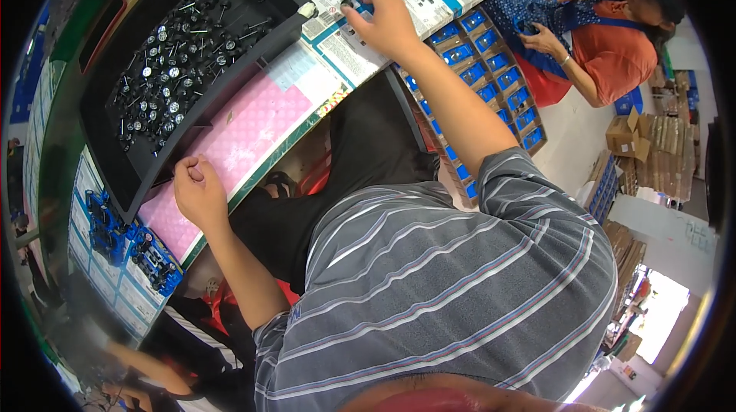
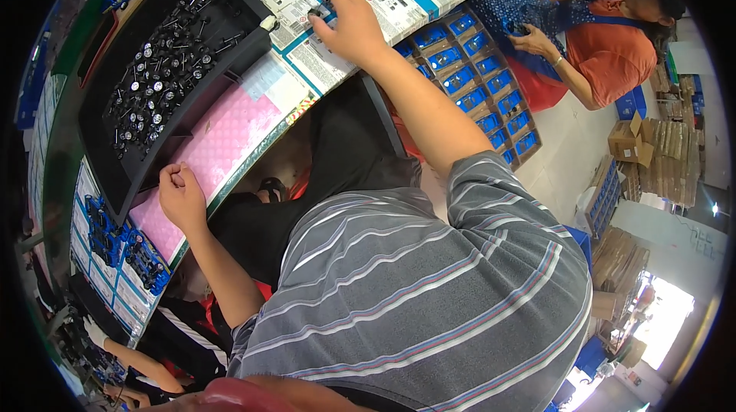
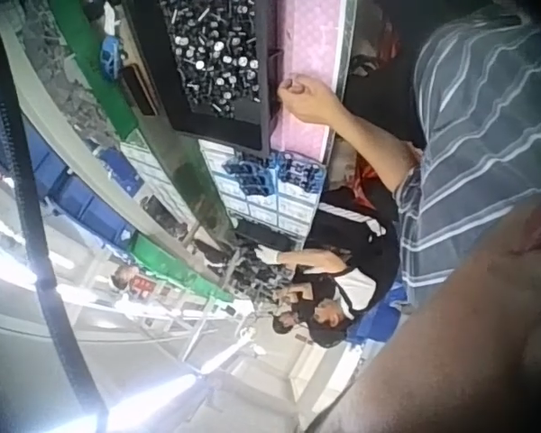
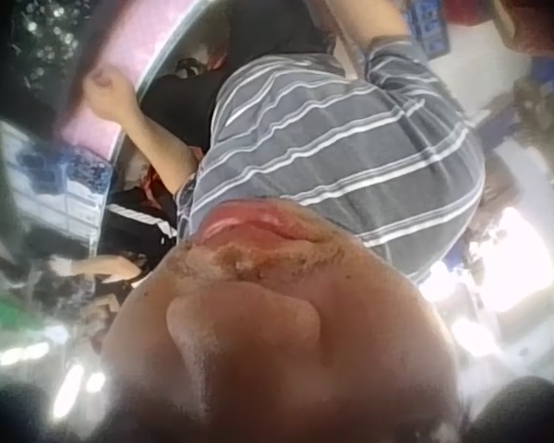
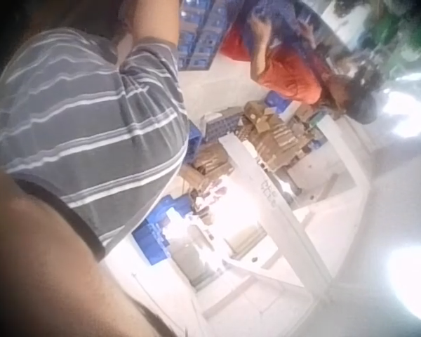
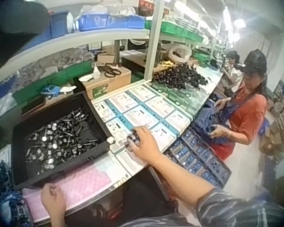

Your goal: The person assembles toy cars by attaching wheel axles into toy car chassis by hand and placing the assembled cars onto the table.

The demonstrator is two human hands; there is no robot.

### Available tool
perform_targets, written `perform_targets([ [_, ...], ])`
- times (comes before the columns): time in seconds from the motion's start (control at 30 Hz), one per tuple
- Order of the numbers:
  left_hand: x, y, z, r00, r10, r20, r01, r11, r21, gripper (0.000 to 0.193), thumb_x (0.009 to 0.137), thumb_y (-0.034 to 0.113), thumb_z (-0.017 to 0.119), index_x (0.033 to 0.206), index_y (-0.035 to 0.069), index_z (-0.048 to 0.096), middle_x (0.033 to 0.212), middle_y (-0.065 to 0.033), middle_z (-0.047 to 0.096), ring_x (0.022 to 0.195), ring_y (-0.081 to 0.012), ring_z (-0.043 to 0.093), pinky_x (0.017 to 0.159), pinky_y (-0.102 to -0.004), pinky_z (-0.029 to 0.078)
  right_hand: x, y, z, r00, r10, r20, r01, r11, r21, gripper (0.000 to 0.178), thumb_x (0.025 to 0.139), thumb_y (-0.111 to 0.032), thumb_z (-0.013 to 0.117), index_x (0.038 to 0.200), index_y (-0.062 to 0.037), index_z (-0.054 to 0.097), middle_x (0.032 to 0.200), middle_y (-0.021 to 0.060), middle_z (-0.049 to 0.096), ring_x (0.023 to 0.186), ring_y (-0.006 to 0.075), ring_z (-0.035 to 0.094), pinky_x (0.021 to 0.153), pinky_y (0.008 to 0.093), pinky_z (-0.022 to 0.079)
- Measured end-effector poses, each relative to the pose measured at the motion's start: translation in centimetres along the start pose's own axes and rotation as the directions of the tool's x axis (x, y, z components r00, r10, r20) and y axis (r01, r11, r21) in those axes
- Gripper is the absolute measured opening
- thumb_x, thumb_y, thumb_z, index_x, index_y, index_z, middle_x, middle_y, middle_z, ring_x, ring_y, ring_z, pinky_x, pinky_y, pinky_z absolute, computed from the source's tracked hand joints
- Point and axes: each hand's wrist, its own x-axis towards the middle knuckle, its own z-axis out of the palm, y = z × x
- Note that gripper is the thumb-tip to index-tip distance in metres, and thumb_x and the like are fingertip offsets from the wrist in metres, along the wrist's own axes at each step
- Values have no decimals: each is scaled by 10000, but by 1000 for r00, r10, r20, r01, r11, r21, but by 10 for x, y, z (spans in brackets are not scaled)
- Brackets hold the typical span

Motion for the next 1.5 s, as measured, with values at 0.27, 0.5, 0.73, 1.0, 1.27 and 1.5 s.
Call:
perform_targets([
  [0.27,2,4,1,1000,-23,8,23,999,42,214,905,275,684,908,63,655,651,-40,509,620,-220,525,594,-381,428,-26,0,-24,994,-108,-7,107,990,-89,509,810,-219,800,1249,-38,615,1092,145,628,898,284,642,819,376,536],
  [0.5,2,4,3,1000,-18,-18,19,998,55,208,905,271,688,895,67,649,636,-35,492,600,-220,510,581,-385,418,-36,-12,-56,999,9,52,-15,992,124,552,811,-196,818,1291,-27,603,1153,136,639,947,217,650,819,336,541],
  [0.73,4,6,5,999,-34,-18,36,991,128,234,907,310,677,894,77,656,630,-48,510,607,-247,531,582,-406,422,-13,43,-114,999,39,-5,-39,999,-18,560,817,-265,826,1291,-45,624,1142,118,674,983,212,662,842,340,547],
  [1.0,5,9,4,998,-56,-28,60,987,151,245,907,319,677,876,78,649,633,-55,521,602,-255,537,579,-409,422,52,142,-176,982,184,-46,-189,965,-184,571,799,-149,796,1321,-41,592,1059,126,655,942,221,649,793,352,556],
  [1.27,4,7,5,998,-46,-44,52,989,137,233,913,307,674,890,76,652,652,-64,531,625,-260,548,598,-410,436,108,199,-173,881,255,397,-213,966,-148,608,834,-143,794,1382,-59,542,1302,174,628,1187,302,617,963,424,531],
  [1.5,6,11,6,999,-43,-30,46,991,124,232,915,298,671,897,68,652,667,-68,536,641,-261,550,610,-405,440,89,220,-159,935,217,280,-239,970,45,529,862,-90,763,1331,-75,520,1206,144,630,1048,242,642,835,378,549],
])
